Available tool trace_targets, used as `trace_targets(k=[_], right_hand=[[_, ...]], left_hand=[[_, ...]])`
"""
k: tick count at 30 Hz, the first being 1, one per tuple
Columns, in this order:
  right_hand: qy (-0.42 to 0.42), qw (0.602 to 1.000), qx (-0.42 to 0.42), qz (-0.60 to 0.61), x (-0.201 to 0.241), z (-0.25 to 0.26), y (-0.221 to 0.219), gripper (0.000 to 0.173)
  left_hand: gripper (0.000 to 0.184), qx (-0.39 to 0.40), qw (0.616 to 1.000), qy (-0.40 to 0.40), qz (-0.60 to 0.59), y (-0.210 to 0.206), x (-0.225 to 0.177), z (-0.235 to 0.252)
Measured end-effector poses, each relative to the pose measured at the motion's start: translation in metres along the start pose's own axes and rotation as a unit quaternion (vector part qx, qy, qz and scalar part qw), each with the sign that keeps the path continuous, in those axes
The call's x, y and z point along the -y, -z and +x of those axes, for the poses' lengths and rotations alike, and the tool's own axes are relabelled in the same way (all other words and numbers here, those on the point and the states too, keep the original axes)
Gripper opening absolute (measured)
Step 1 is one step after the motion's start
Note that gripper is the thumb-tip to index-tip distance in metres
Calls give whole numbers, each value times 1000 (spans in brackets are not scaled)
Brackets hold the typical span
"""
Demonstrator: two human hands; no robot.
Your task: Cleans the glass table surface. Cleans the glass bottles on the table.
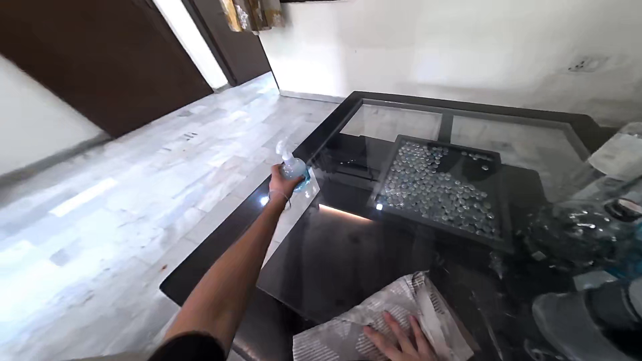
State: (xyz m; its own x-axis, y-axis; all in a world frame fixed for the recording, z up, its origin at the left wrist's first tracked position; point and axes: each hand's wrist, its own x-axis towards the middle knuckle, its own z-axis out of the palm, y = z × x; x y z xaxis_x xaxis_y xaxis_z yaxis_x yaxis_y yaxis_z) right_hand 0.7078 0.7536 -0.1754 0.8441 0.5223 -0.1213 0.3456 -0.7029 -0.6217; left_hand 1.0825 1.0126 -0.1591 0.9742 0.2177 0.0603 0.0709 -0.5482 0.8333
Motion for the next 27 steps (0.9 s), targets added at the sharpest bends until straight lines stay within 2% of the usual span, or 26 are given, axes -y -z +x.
trace_targets(k=[3, 6, 8, 14, 18, 21, 24, 27], right_hand=[[32, 996, 74, -26, -20, 37, 21, 40], [63, 994, 89, -33, -35, 66, 33, 40], [76, 990, 108, -43, -44, 89, 43, 42], [42, 985, 162, -45, -58, 179, 87, 45], [18, 990, 122, -66, -79, 255, 107, 42], [-20, 997, 28, -75, -96, 311, 121, 40], [-95, 990, -64, -87, -128, 360, 143, 43], [-216, 957, -153, -115, -170, 367, 173, 53]], left_hand=[[82, -94, 990, -39, -102, -17, 22, -34], [80, -170, 972, -75, -147, -34, 37, -59], [78, -206, 960, -105, -156, -40, 38, -68], [75, -275, 937, -179, -122, -36, 35, -66], [77, -333, 914, -201, -118, -25, 28, -59], [77, -360, 899, -220, -113, -27, 35, -53], [76, -344, 911, -194, -122, -31, 39, -55], [74, -311, 924, -183, -124, -36, 41, -60]])
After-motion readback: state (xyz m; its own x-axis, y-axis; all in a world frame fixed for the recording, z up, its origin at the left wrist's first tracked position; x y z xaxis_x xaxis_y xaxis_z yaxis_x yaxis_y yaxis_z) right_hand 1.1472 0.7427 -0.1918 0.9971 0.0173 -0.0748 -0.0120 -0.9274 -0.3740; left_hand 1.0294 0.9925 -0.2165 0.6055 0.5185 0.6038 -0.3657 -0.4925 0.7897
